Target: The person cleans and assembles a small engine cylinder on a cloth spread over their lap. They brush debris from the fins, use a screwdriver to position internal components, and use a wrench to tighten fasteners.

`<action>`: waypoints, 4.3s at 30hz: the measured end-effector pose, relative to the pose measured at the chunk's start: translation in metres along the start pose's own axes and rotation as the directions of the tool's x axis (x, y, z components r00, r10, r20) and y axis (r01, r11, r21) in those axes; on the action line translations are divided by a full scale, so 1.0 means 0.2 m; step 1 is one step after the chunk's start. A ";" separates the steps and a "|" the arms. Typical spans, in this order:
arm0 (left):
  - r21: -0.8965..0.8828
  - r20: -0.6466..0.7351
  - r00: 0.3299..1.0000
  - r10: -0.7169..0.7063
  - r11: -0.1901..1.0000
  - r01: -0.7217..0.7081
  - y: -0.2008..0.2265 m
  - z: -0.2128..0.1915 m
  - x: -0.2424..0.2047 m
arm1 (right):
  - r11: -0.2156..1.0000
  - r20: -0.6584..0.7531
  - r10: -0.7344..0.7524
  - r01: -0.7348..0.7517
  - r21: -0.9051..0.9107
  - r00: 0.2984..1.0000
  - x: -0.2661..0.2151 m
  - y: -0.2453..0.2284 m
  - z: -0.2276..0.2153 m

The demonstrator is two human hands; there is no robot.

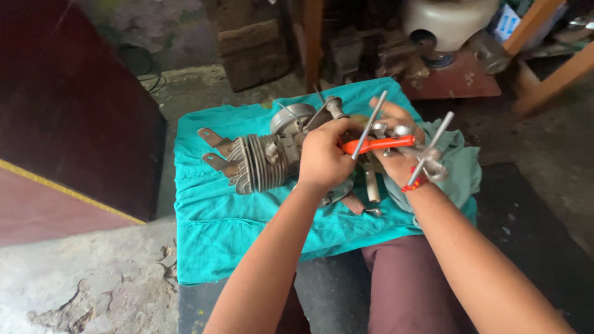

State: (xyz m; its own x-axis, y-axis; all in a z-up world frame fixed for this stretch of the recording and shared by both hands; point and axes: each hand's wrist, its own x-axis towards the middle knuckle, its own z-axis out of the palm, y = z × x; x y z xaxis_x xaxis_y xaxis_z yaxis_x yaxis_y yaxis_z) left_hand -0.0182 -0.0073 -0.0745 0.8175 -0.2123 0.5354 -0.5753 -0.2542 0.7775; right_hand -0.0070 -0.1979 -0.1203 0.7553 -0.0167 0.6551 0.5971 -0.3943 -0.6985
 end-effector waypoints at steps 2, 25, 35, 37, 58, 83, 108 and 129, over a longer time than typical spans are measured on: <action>0.028 -0.017 0.999 0.035 0.999 -0.035 -0.01 0.00 0.00 | 0.895 0.087 -0.364 0.374 -0.241 0.927 0.02 -0.01 -0.03; 0.162 0.036 0.993 0.114 0.980 -0.118 0.01 -0.02 0.01 | 0.912 -0.065 0.099 -0.065 0.406 0.993 -0.09 -0.10 -0.13; 0.060 0.102 0.962 0.252 0.964 -0.259 0.01 -0.05 0.00 | 0.996 -0.011 0.073 -0.072 0.050 0.997 0.17 -0.10 -0.04; 0.135 0.096 0.976 0.196 0.969 -0.208 0.03 -0.03 0.01 | 0.987 -0.006 0.069 -0.067 0.147 0.998 0.22 -0.12 -0.02; 0.292 0.078 0.989 0.125 0.946 -0.142 0.02 0.03 0.01 | 0.772 -0.137 0.244 -0.106 0.627 0.960 0.42 -0.38 -0.06; 0.218 0.086 0.982 0.169 0.958 -0.185 0.08 -0.03 -0.01 | 0.839 -0.145 -0.029 0.104 0.535 0.989 0.80 0.27 -0.95; 0.170 0.072 0.964 0.254 0.950 -0.263 0.12 -0.04 0.01 | 0.943 -0.348 0.279 -0.187 0.274 0.895 0.38 0.50 -0.17; 0.133 0.113 0.962 0.247 0.956 -0.261 0.07 -0.04 -0.01 | 0.909 -0.284 0.323 -0.213 0.357 0.903 0.14 0.41 -0.11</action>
State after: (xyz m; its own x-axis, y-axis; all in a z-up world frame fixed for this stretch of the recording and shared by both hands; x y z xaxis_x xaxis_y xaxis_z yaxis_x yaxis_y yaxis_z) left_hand -0.0280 -0.0026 -0.0619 0.6411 -0.3741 0.6701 -0.7674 -0.3127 0.5597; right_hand 0.0576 -0.2517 -0.1529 0.7980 -0.4036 0.4475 0.4787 -0.0266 -0.8776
